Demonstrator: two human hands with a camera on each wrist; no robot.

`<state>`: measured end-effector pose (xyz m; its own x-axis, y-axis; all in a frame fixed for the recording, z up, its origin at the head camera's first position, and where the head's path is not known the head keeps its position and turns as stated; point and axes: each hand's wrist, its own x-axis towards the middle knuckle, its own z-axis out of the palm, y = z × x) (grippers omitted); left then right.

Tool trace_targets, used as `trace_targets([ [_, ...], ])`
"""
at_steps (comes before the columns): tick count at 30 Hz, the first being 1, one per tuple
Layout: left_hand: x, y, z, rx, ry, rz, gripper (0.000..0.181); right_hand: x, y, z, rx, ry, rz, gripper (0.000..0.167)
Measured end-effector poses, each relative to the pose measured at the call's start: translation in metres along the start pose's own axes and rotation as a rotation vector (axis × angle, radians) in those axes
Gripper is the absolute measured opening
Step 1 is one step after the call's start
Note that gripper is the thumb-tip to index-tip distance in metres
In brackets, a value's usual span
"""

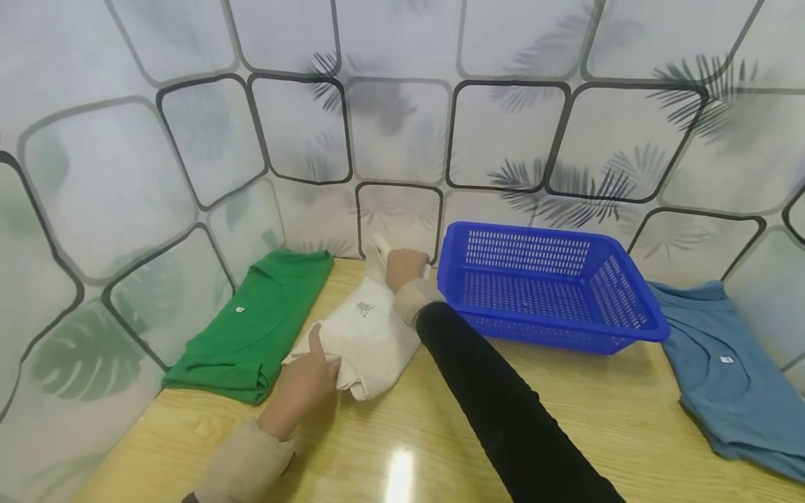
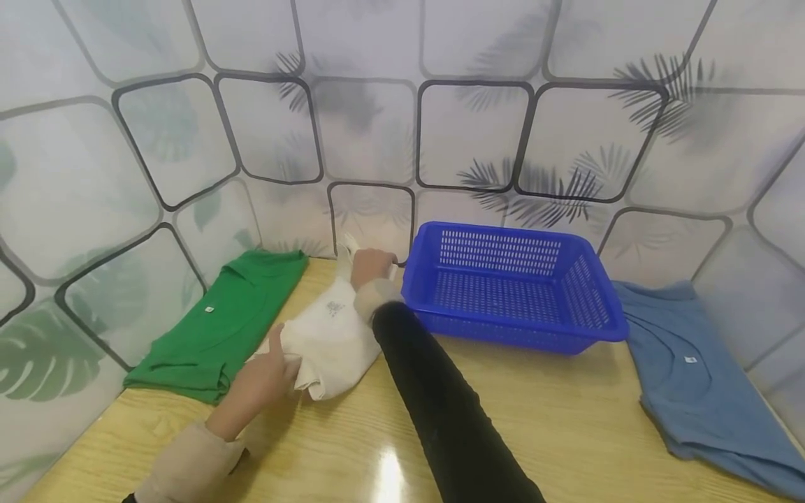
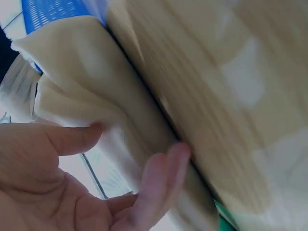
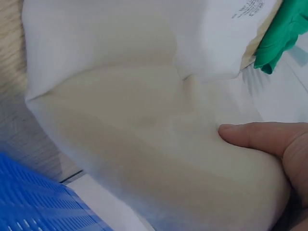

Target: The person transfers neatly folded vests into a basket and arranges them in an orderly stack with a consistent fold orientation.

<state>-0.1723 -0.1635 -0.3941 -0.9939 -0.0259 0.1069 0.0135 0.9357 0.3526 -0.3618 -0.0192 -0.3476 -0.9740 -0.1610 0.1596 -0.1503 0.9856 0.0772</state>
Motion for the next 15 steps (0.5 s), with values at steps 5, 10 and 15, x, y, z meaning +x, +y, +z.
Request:
trace_targets([
  [5,0.009,0.008,0.001,-0.237,-0.083,-0.038,0.06,0.005,0.006,0.01,0.035,0.0,0.022,0.017],
  [10,0.021,0.011,0.003,-0.335,-0.084,-0.103,0.054,0.008,0.009,0.011,0.06,-0.023,0.04,0.019],
  [15,0.031,0.009,0.004,-0.409,-0.076,-0.145,0.056,0.003,0.004,0.004,0.053,-0.045,0.024,0.02],
])
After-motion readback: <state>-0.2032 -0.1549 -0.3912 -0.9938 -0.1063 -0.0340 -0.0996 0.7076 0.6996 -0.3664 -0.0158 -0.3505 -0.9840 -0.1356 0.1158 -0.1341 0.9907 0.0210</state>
